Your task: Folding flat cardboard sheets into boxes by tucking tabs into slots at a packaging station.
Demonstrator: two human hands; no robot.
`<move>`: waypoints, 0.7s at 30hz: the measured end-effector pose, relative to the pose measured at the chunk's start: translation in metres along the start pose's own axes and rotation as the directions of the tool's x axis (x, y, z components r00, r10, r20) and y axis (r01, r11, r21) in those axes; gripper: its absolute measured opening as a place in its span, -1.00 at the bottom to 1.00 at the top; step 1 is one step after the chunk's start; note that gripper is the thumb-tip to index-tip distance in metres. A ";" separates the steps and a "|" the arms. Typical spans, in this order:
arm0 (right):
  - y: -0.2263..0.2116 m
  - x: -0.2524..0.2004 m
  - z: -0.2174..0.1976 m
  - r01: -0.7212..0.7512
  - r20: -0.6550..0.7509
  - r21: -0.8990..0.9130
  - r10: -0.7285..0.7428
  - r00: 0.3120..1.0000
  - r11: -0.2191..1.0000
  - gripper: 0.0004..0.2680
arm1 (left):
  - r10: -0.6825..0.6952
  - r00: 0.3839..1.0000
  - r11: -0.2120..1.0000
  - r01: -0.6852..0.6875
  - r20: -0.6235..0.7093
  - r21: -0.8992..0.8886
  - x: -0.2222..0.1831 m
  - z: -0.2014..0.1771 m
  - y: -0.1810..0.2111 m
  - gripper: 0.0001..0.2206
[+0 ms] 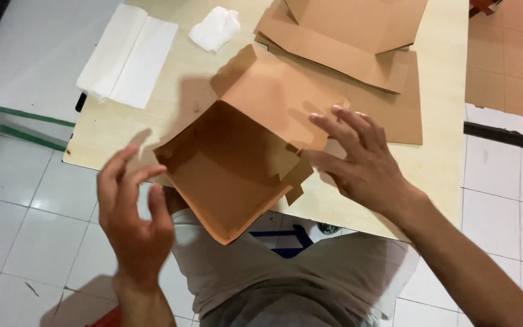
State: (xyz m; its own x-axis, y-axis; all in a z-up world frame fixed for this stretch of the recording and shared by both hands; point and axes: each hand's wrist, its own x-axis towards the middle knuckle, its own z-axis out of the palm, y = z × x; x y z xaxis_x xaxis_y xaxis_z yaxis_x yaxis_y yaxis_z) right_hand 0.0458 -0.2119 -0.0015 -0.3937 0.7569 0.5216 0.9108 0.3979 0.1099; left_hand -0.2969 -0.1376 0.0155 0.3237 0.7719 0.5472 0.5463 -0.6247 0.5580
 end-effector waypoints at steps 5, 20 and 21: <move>-0.008 0.015 0.008 0.214 0.036 0.088 -0.217 0.975 0.973 -0.84 | 0.115 0.946 0.965 -0.179 0.303 0.192 -0.039 0.025 0.063 -0.55; -0.011 0.024 0.040 0.081 -0.069 0.381 -0.059 0.996 0.921 -0.82 | 0.310 0.941 0.926 -0.331 0.132 0.180 -0.034 0.062 0.028 -0.88; -0.014 0.029 0.038 0.079 -0.067 0.382 -0.058 0.996 0.921 -0.82 | 0.309 0.942 0.927 -0.330 0.134 0.179 -0.032 0.065 0.031 -0.88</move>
State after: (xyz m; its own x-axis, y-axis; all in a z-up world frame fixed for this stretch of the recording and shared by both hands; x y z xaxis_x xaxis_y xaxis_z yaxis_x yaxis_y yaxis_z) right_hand 0.0172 -0.1754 -0.0199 -0.4363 0.6962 0.5701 0.7602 0.6241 -0.1804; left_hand -0.2401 -0.1738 -0.0251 0.5769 0.5494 0.6044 0.5378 -0.8124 0.2251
